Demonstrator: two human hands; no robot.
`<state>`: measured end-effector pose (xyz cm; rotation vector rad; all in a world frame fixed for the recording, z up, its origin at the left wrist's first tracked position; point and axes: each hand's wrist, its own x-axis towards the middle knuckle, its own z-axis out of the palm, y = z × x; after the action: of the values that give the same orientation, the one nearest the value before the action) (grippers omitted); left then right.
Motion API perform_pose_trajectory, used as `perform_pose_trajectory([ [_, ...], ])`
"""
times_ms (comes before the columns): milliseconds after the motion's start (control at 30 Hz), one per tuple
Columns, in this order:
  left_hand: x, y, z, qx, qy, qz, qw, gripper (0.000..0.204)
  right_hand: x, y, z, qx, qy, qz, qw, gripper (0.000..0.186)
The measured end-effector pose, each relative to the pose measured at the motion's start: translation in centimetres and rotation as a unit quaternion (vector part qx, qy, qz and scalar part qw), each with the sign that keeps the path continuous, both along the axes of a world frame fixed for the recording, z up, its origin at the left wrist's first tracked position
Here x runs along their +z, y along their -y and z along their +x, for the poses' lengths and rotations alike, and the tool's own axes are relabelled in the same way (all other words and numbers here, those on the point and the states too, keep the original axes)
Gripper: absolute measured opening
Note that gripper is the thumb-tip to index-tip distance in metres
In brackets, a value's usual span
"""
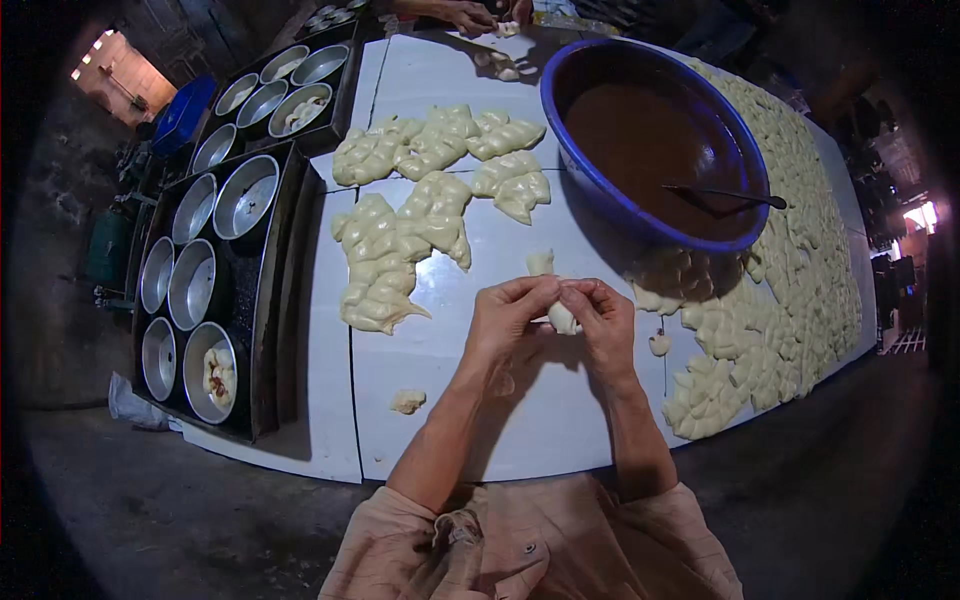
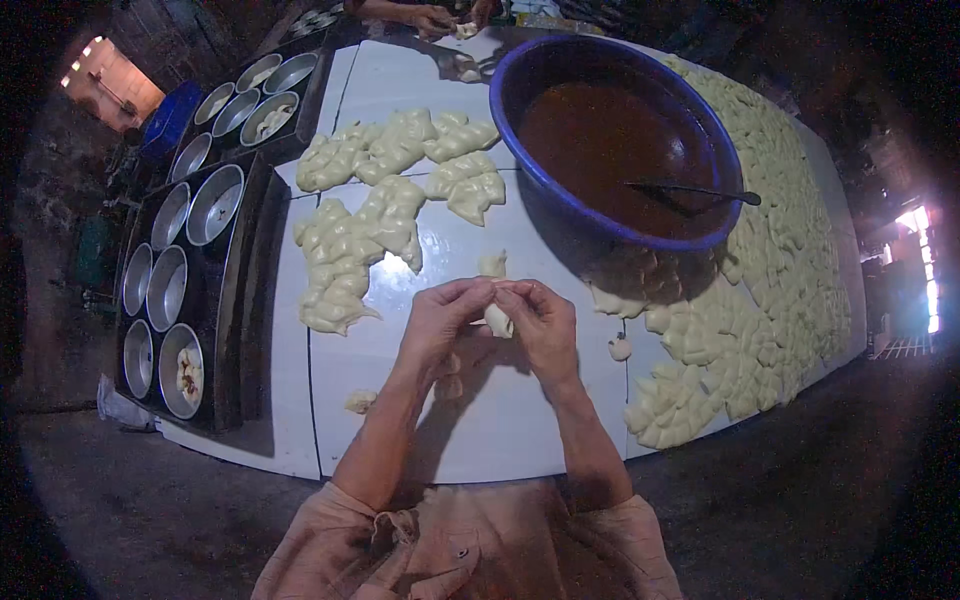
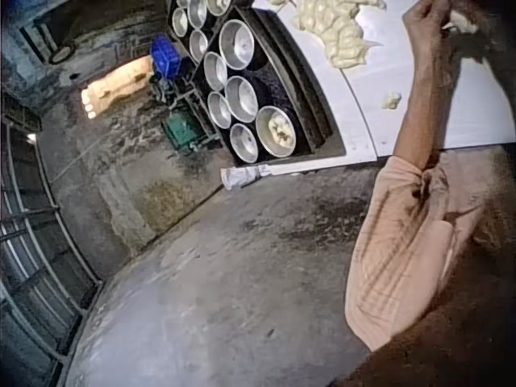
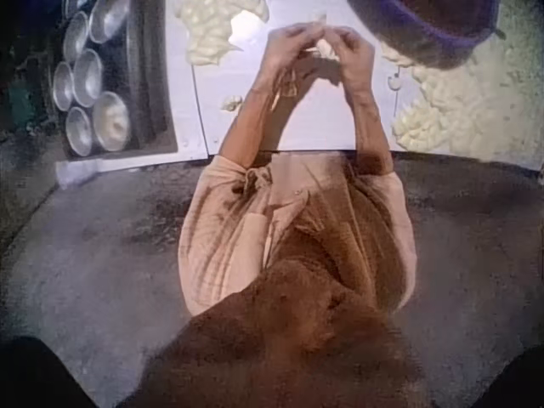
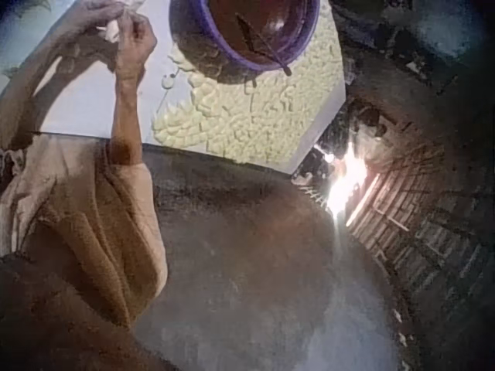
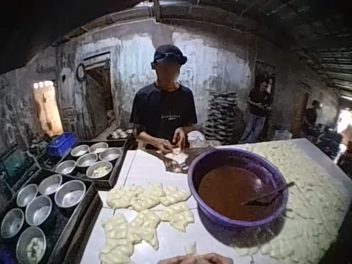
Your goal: The person takes small pieces of dough from a table, places a chocolate-colored filling in the center from a large bowl, folds the dough over the filling, and places the shaped pieces into round baking tins.
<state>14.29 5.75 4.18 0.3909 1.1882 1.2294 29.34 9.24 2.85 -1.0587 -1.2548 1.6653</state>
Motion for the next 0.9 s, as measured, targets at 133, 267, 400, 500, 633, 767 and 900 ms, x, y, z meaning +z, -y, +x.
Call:
perform_pose_trajectory([
  [133,-0.5,-0.1,-1.8,-0.058,-0.032,-0.005,0.998,0.035,0.7,0.9,1.6,0.121,0.010,0.137,0.983,0.039],
  [267,1.6,1.0,-1.2,-0.083,-0.062,0.026,0.994,0.036,-0.6,0.7,1.7,0.075,0.028,0.195,0.977,0.034],
  [400,0.8,2.1,-1.4,-0.107,-0.069,0.086,0.988,0.031,-0.1,1.0,1.2,0.044,0.054,0.280,0.957,0.019],
  [500,0.0,2.4,-2.2,-0.139,-0.051,0.093,0.985,0.025,-0.7,2.4,-0.4,-0.018,-0.083,0.183,0.979,0.018],
  [633,-0.6,3.3,-1.8,-0.173,-0.039,0.095,0.980,0.025,-2.2,2.7,-0.6,-0.082,0.069,0.337,0.935,0.017],
  [767,-0.9,4.1,-1.2,-0.131,-0.026,0.137,0.981,0.027,-2.3,3.0,-0.9,-0.107,0.149,0.381,0.906,0.017],
  [900,-0.3,4.2,-2.5,-0.158,-0.146,0.025,0.976,0.029,0.3,4.2,-1.2,-0.072,0.198,0.319,0.924,0.021],
])
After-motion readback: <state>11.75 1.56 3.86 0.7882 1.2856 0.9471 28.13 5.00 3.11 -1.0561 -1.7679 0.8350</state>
